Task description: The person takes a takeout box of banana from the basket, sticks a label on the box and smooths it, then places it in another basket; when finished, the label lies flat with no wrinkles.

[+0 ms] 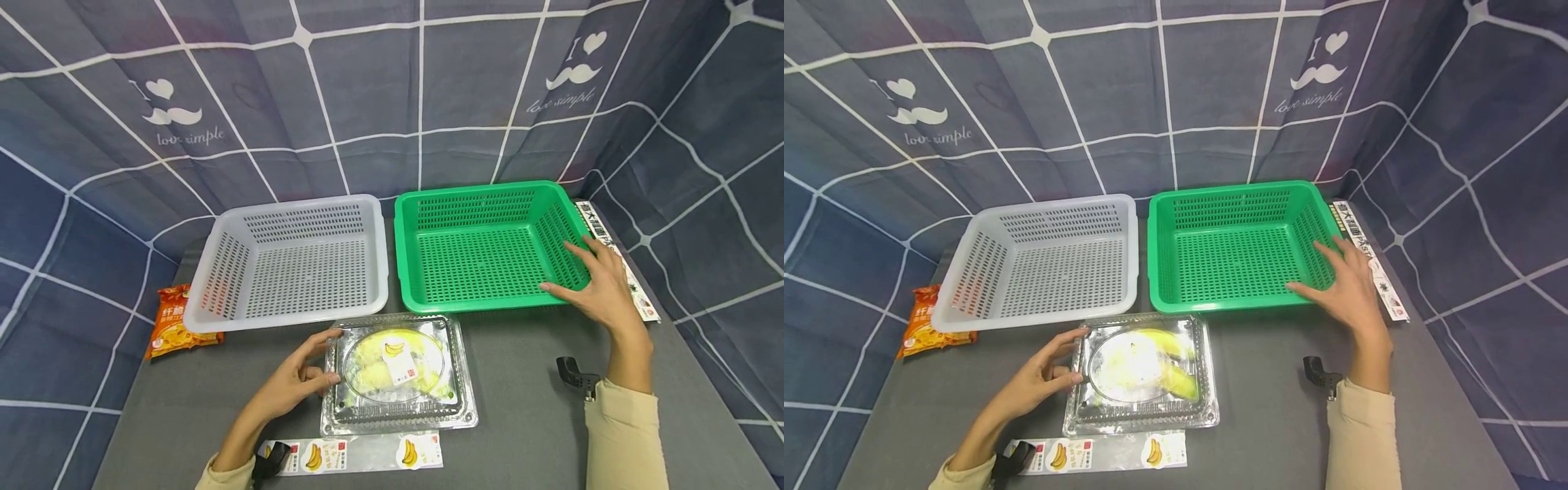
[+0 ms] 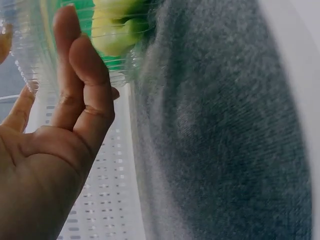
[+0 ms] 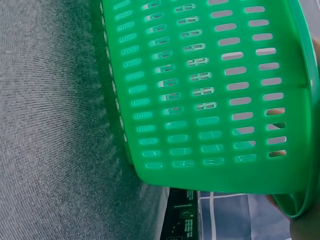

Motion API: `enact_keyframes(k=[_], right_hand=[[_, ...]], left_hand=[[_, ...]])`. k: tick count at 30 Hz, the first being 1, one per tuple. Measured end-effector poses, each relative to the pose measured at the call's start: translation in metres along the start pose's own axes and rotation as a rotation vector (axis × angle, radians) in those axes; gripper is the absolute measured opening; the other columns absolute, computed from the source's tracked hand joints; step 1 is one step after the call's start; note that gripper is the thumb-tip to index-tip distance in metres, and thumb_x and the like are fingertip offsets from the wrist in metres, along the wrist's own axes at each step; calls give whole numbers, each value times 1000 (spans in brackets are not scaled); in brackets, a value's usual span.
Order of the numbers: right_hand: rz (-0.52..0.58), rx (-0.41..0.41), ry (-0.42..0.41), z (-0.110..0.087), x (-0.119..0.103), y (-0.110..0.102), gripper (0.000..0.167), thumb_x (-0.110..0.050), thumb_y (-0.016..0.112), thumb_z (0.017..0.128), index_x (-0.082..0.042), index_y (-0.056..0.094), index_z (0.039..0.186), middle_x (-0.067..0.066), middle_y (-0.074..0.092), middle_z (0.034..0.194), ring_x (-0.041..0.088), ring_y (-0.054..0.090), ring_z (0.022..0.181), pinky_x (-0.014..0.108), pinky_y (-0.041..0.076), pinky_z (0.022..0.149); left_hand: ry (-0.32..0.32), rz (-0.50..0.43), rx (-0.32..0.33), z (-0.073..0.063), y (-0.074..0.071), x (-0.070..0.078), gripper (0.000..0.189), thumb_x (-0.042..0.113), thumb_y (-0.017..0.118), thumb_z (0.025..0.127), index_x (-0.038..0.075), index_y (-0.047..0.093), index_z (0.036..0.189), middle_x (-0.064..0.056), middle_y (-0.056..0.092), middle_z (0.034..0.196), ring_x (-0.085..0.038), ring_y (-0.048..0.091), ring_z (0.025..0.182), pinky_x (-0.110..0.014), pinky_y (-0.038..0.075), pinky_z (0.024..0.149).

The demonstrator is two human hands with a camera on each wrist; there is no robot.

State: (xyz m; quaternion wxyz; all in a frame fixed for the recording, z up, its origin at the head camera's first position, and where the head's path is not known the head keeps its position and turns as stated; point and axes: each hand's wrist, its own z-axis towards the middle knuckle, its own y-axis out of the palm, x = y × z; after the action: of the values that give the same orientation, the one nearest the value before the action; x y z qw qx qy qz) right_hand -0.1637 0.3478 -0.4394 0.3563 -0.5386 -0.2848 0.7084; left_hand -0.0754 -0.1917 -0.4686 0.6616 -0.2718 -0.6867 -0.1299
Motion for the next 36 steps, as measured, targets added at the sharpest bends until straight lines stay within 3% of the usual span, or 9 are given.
enact_keyframes(k=[2,8,14,22,29,32,36], right_hand=[[4,-2,9,-1,0,0,93,-39,88,66,-11,47,145,23,27,156,49,20,143,70,15,108],[31,-10,22,-2,0,-1,96,-36,89,66,-13,43,148,22,25,158,50,15,145,70,12,110],[36,-30,22,-4,1,-1,93,-36,89,66,-13,46,146,20,23,160,49,12,146,72,14,108],[18,-40,27,-3,1,-5,94,-38,88,67,-12,45,147,19,21,161,49,13,146,73,14,108],[12,-42,33,-3,2,-5,94,-38,87,69,-13,44,148,18,19,162,49,11,146,74,13,107],[15,-42,32,-3,2,-4,93,-39,86,70,-13,44,148,19,19,161,49,10,147,74,12,108],[17,-43,37,-3,1,-4,92,-39,87,69,-13,45,147,18,19,162,48,10,147,74,12,107]], left_hand=[[15,-8,0,0,0,-1,73,5,64,93,15,25,154,-35,22,152,-24,64,58,-38,54,58],[49,13,-16,2,-2,1,74,3,63,93,13,24,155,-29,19,157,-14,67,60,-37,56,58],[58,37,-19,3,-2,5,76,4,64,93,13,23,156,-25,18,159,-18,67,57,-37,56,56],[73,-77,-68,-3,3,11,77,-2,64,91,9,23,155,-28,17,158,-14,67,57,-38,57,57],[131,-149,-76,-15,3,26,78,-11,60,90,3,20,155,-2,28,159,-9,66,59,-35,53,51],[167,-155,-79,-19,0,34,79,-14,58,90,1,17,155,0,26,160,-9,66,60,-37,46,47],[208,-175,-95,-22,-2,44,79,-17,56,89,0,15,155,-3,23,161,-10,65,59,-35,46,46]])
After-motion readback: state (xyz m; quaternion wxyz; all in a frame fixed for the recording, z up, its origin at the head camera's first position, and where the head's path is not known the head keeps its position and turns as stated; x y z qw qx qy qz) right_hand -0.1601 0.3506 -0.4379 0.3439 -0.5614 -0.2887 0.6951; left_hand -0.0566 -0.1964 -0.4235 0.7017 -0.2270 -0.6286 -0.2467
